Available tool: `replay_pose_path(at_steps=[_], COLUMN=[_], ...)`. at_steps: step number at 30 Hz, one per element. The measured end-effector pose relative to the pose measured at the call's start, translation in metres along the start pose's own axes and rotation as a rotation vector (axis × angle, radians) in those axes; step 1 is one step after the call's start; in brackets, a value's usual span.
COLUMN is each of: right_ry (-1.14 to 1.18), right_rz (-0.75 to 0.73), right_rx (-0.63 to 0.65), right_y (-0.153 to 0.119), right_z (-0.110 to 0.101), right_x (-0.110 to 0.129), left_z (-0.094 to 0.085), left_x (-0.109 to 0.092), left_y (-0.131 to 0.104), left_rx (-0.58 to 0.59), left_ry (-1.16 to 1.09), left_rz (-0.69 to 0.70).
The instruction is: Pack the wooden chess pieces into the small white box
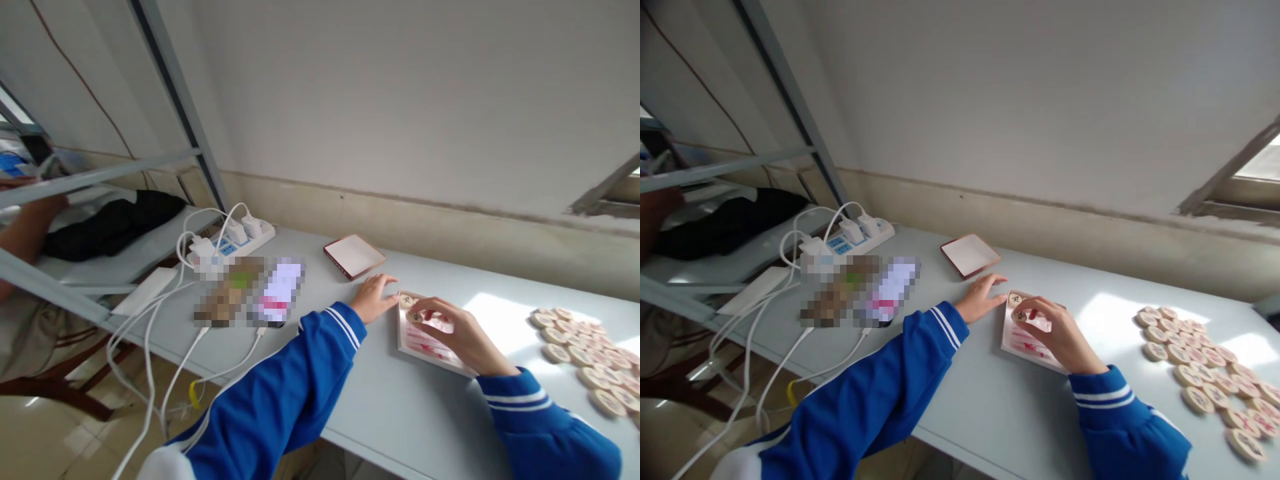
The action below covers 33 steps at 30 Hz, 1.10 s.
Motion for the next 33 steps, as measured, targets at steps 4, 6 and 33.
replay_pose_path(at_steps=[4, 6, 33], right_ry=[-0.041, -0.079, -0.923], right_rz=[-0.07, -0.073, 0.448], right_rx=[0.047, 0.037, -0.248], right_y=[0.002, 0.001, -0.069], right_z=[0.012, 0.015, -0.055], right_x=[0.001, 0.0, -0.073], left_z=[0.0, 0.0, 0.023], left_x=[-0.005, -0.007, -0.02], left_y=[-0.003, -0.004, -0.01], left_rx=[0.027, 0.036, 0.082], left_ry=[-0.029, -0.041, 0.154], left_rz=[-0.016, -0.032, -0.102])
Point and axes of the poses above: each hand's wrist, its own y-axis towards the middle knuckle, its own z-axis out of the palm, x = y × z, the point moved 2 cm from there along y, towards the middle knuckle
